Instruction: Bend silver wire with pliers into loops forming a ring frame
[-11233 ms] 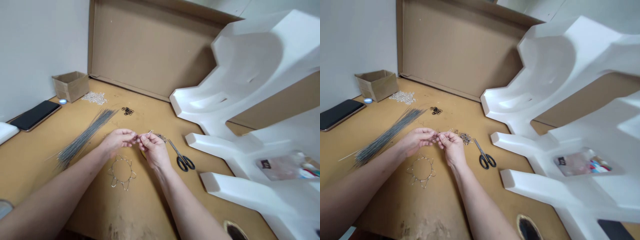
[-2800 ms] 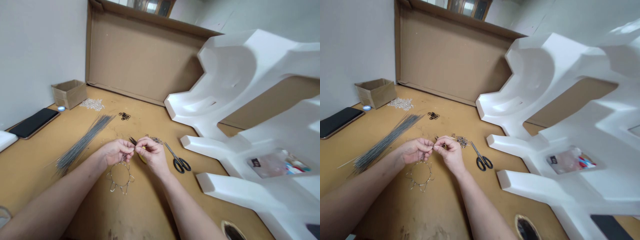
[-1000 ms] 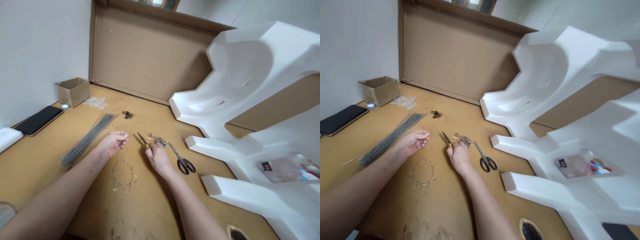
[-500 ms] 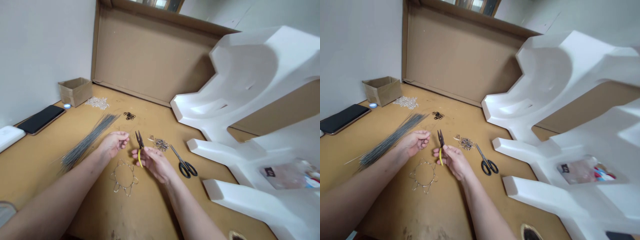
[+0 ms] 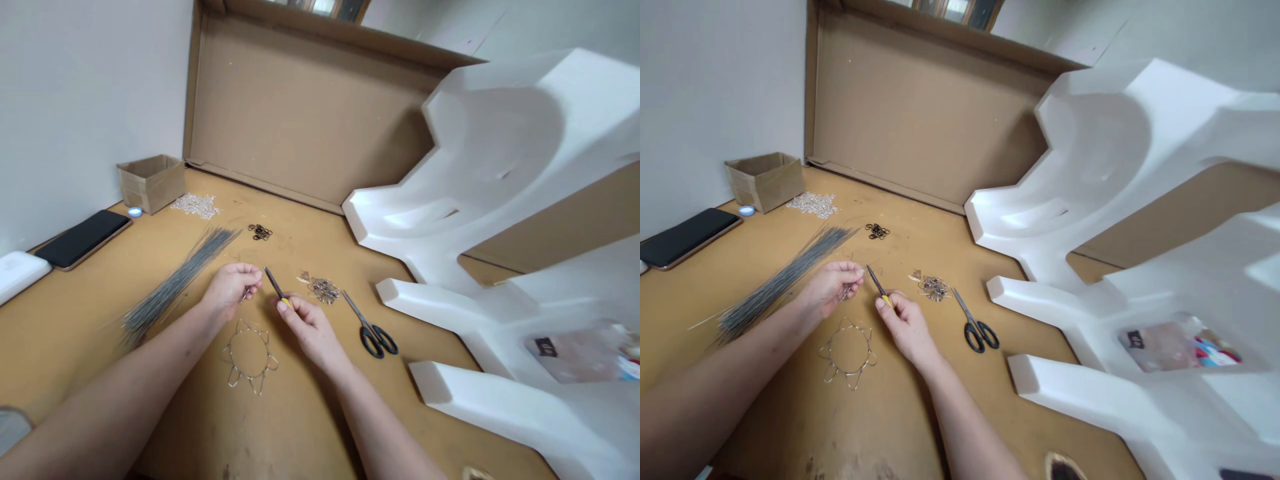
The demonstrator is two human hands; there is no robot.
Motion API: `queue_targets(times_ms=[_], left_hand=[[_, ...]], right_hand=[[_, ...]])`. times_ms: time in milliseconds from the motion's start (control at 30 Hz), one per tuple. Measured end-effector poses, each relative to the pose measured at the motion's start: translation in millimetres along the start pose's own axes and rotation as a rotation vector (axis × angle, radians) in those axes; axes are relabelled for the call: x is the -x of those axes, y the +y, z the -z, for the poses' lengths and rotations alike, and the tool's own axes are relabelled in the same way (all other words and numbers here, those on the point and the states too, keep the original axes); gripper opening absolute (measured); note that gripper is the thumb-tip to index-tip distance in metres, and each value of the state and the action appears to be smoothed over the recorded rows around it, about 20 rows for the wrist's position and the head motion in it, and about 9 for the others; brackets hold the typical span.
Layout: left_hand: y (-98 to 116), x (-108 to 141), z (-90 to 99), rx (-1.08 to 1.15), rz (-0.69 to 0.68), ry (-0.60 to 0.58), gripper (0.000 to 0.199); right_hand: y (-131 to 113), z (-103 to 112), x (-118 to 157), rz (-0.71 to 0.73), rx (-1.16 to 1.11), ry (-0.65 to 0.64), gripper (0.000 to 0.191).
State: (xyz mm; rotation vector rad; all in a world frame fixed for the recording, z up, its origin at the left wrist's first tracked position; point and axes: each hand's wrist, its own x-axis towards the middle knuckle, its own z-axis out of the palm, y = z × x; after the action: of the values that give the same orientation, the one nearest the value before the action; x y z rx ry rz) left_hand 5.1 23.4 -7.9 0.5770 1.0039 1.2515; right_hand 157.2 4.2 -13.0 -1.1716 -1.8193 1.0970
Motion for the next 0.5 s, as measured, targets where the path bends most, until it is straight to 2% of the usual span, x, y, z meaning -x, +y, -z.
queue_targets(times_ms=[300, 500], left_hand=[[-2.2, 7.1, -7.1, -0.189, -0.167, 0.031, 0.014], [-2.4, 9.3, -8.7, -0.246, -0.242, 0.018, 0.014]], right_hand=[[1.2, -2.7, 0.2, -0.029, -0.072, -0.011, 0.039], [3.0, -4.1, 0.3, -0.107, -0.329, -0.027, 0.035]])
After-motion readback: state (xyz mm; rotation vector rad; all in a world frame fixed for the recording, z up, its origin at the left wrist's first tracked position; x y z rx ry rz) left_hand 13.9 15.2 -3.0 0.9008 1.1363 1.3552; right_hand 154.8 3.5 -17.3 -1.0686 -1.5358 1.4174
